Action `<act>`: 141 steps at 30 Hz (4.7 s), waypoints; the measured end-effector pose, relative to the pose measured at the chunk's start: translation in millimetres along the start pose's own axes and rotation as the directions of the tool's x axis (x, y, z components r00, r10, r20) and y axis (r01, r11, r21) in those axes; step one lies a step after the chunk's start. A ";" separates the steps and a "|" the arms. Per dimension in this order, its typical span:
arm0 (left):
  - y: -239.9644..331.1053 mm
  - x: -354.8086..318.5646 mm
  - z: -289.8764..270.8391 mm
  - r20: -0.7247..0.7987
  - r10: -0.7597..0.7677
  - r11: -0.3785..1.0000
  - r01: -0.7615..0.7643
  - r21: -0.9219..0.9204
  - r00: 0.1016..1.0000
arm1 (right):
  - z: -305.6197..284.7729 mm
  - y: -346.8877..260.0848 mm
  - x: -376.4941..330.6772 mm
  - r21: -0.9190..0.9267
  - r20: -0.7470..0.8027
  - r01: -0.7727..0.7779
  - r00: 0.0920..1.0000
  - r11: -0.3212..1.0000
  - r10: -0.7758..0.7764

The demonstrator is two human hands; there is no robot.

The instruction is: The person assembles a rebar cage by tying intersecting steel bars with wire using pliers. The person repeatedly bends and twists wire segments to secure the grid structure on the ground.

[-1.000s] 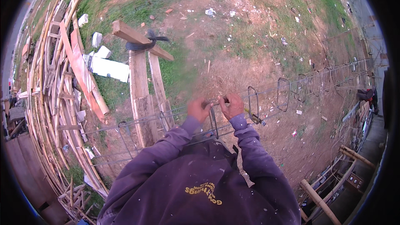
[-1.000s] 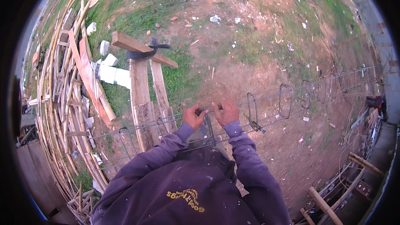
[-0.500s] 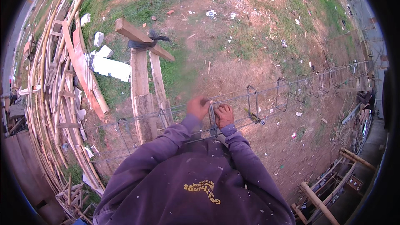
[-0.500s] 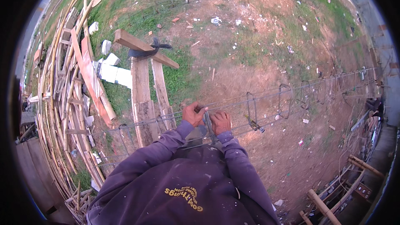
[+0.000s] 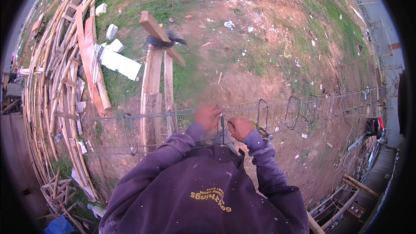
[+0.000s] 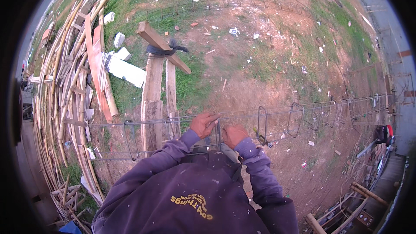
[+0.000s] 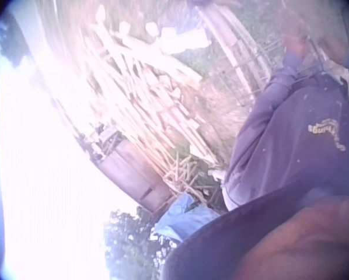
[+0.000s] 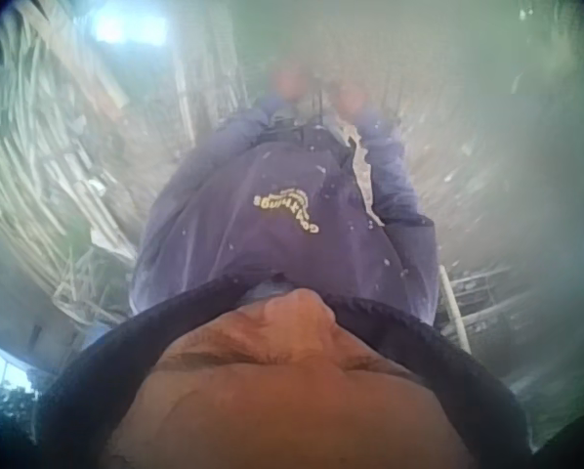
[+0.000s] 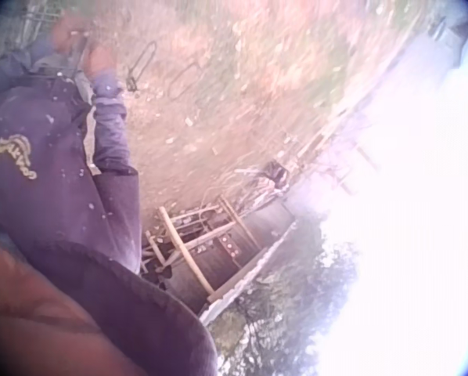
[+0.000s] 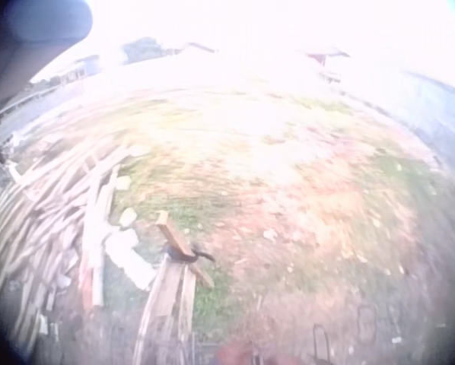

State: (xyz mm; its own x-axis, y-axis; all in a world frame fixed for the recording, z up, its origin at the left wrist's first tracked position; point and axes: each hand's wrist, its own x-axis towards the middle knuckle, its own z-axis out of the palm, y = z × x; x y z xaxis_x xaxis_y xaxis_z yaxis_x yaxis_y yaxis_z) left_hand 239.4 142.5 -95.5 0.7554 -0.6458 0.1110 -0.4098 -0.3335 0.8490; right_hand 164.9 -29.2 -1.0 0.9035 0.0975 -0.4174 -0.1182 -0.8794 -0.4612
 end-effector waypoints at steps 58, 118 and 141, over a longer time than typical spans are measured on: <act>15.7 -42.0 71.3 0.179 -0.804 0.091 0.414 -0.906 0.567 | -142.7 137.8 -165.4 0.804 -0.593 0.496 0.715 0.328 0.371; -24.0 -24.2 64.1 0.310 -0.483 -0.009 0.349 -0.937 0.819 | -22.8 24.0 90.6 -0.377 0.448 0.036 0.882 0.925 0.148; -28.0 -22.7 64.7 0.301 -0.541 0.083 0.405 -0.910 0.786 | -39.5 10.3 84.3 0.024 0.695 -0.712 0.517 0.702 0.500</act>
State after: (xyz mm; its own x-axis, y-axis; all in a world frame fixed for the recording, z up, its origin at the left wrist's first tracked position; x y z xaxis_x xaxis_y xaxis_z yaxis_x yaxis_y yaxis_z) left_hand 200.6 122.0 -155.2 0.6614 -0.5335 -0.5272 0.7377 0.3358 0.5857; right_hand 256.1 -48.4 -10.0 0.1217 -0.0654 -0.9904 -0.7359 -0.6755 -0.0458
